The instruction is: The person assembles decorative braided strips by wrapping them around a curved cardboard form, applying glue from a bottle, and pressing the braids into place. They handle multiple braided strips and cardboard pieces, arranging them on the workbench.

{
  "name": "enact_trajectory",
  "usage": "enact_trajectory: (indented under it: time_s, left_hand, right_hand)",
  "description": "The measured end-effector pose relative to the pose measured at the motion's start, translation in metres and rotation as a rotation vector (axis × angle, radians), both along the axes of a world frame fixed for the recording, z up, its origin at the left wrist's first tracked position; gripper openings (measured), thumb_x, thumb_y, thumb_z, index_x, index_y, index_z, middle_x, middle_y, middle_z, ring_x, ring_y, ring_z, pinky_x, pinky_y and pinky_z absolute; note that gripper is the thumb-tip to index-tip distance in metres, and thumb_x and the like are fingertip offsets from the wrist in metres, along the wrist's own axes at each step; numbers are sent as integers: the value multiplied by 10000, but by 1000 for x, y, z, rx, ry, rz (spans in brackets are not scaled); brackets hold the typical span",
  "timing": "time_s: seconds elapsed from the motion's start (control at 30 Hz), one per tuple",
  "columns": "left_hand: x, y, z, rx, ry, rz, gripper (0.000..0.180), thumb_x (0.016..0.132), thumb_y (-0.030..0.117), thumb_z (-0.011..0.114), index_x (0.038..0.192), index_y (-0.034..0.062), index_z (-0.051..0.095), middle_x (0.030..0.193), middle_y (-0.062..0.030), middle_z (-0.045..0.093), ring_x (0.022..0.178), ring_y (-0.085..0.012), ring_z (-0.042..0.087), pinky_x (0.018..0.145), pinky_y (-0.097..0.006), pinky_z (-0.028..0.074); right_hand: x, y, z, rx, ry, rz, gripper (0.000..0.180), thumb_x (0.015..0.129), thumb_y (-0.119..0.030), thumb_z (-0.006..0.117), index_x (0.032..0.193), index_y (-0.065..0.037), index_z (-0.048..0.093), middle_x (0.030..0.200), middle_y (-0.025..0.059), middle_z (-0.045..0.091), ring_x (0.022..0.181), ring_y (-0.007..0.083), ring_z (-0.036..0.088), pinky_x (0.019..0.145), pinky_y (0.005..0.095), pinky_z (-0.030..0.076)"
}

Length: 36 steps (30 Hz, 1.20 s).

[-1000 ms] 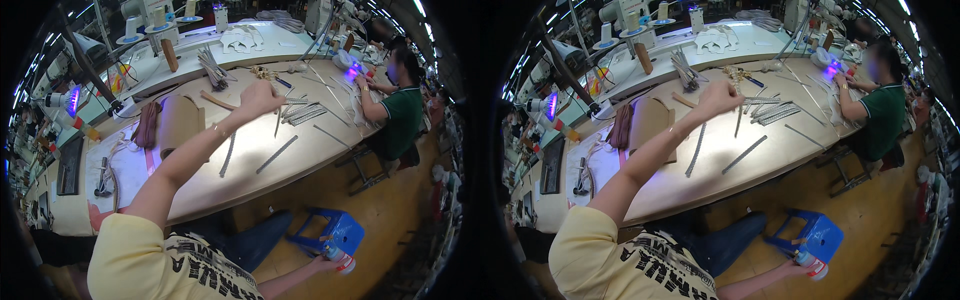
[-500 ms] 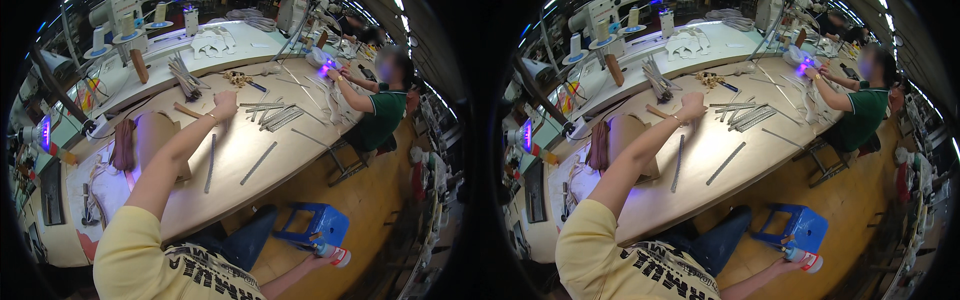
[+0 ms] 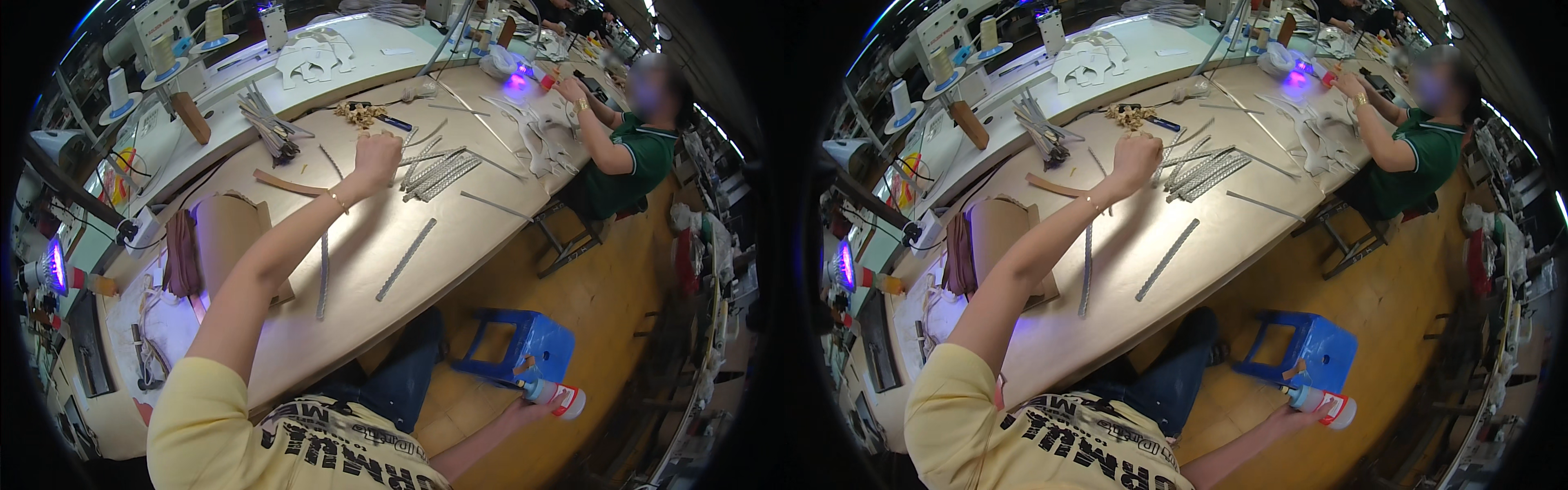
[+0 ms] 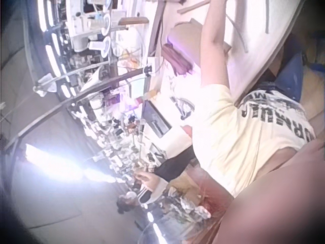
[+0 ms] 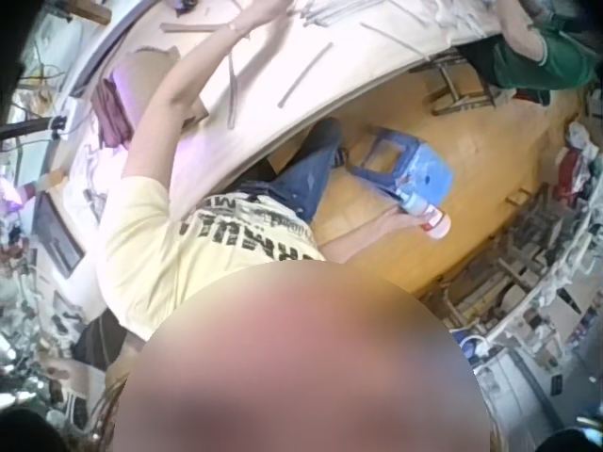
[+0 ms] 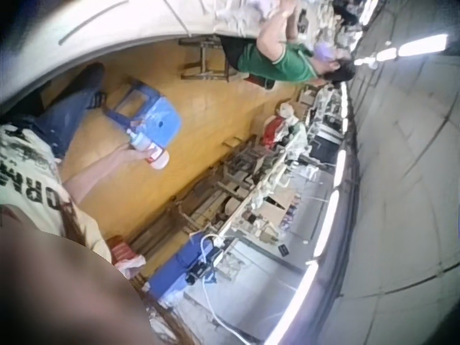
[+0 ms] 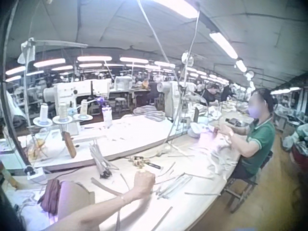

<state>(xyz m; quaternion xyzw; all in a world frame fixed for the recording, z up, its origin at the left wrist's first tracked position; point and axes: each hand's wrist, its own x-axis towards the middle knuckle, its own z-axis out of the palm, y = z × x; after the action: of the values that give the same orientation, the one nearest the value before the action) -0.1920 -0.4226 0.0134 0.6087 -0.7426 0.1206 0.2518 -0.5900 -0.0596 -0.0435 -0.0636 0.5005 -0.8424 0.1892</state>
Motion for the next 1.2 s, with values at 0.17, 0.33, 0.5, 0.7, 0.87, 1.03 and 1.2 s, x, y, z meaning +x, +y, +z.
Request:
enact_trajectory:
  time_s: [0.17, 0.33, 0.5, 0.7, 0.87, 1.03, 1.2]
  left_hand:
    - [-51, 86, 0, -114, 102, -267, 49, 739, 89, 649, 731, 71, 604, 736, -84, 616, 649, -266, 601, 613, -380, 476]
    - [-94, 162, -34, -46, -30, -501, 49, 773, 46, 571, 819, 54, 583, 860, -80, 600, 776, -218, 611, 730, -332, 475]
    - [-90, 185, -48, 87, 40, -474, 69, 823, 63, 574, 873, 27, 605, 895, -103, 615, 829, -244, 629, 758, -350, 489]
    - [-79, 188, -25, 285, 742, -279, 146, 891, 26, 622, 1024, 10, 679, 872, -117, 682, 765, -216, 675, 696, -322, 531]
    - [-53, 132, 7, -106, 892, -209, 159, 846, -24, 682, 1000, 12, 700, 843, -73, 706, 708, -114, 667, 627, -247, 519]
    - [7, 41, 21, -285, 646, -102, 113, 878, 72, 661, 978, 34, 696, 828, -129, 696, 699, -241, 673, 653, -323, 521]
    - [17, 17, -2, -70, 187, 66, 148, 876, 110, 640, 1003, 55, 694, 1064, -136, 670, 940, -312, 638, 817, -393, 507]
  right_hand:
    - [9, -23, 3, -54, 26, 243, 600, 971, -448, 468, 1348, 15, 416, 1210, 182, 597, 1074, 295, 605, 937, 389, 485]
    - [35, -90, 22, -23, 114, 112, 490, 968, -369, 513, 1249, 27, 444, 975, 201, 665, 895, 278, 667, 874, 391, 519]
    - [56, -149, 54, -97, 333, 543, 369, 908, -193, 652, 1187, 10, 522, 992, 143, 649, 848, 210, 662, 805, 341, 551]
    - [96, -212, 80, -106, 531, 563, 317, 870, -137, 707, 1110, 30, 585, 995, 98, 654, 893, 150, 624, 842, 303, 500]
    - [101, -209, 79, -95, 488, 500, 323, 873, -166, 711, 1098, 26, 581, 1008, 83, 640, 896, 140, 610, 837, 299, 494]
    - [81, -190, 66, -42, 400, 422, 323, 874, -181, 702, 1095, 17, 575, 997, 82, 635, 895, 151, 611, 840, 315, 498]
    - [55, -173, 66, -5, 385, 485, 395, 898, -206, 681, 1194, -4, 513, 1044, 82, 600, 903, 148, 594, 831, 313, 499]
